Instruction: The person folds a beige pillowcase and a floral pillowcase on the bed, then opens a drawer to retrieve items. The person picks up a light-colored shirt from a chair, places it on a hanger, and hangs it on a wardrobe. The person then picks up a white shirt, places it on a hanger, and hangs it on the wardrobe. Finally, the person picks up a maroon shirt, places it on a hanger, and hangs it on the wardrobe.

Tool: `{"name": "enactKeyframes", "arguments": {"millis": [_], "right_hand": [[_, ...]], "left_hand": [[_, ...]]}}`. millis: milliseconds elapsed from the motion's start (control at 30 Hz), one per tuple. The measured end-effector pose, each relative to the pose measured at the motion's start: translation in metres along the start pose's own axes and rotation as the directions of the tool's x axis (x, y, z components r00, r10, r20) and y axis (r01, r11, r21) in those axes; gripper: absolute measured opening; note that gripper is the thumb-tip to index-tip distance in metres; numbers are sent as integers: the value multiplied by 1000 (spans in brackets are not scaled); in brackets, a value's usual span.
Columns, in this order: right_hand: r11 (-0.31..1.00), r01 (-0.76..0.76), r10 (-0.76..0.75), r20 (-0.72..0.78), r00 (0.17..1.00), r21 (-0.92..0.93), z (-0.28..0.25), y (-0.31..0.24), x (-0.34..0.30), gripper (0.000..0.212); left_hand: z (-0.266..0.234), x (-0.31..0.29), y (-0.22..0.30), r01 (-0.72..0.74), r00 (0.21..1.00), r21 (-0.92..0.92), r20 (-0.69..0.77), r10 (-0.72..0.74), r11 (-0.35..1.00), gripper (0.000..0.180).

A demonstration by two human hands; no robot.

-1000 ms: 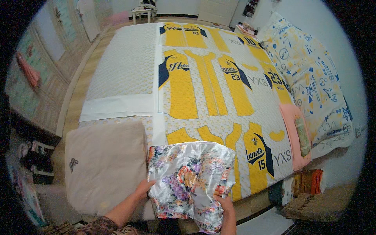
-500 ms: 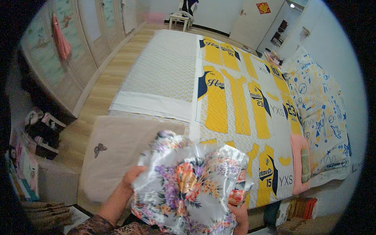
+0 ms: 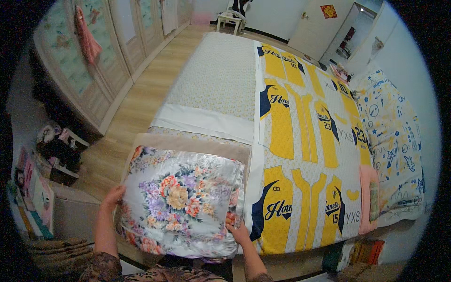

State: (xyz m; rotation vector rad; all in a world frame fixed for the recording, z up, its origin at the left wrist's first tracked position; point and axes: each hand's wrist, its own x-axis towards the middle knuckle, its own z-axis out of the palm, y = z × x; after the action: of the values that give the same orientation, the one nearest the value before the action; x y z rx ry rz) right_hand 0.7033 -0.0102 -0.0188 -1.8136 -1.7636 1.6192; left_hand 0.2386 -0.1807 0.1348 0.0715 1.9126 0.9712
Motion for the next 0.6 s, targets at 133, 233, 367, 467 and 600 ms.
{"name": "enactKeyframes", "arguments": {"millis": [133,233,367,467,600], "right_hand": [[981,171,-173,15,985,88,13,-38,-9,67],[998,60,-59,-73,996,11,18,-15,-3,67],[994,86,-88,-16,996,-71,22,-34,-19,55],[996,74,-75,0,997,-52,26,-18,-20,50],[987,7,1,51,999,-160,7,-22,-17,59]], "left_hand": [[-22,45,-93,51,994,2,-95,-50,999,63],[-4,38,-79,26,986,135,-169,-2,990,60],[2,11,-48,-95,918,392,-322,233,915,45],[-3,14,-44,-72,925,403,-316,212,912,36],[13,47,-59,-160,614,766,-417,671,623,26]]}}
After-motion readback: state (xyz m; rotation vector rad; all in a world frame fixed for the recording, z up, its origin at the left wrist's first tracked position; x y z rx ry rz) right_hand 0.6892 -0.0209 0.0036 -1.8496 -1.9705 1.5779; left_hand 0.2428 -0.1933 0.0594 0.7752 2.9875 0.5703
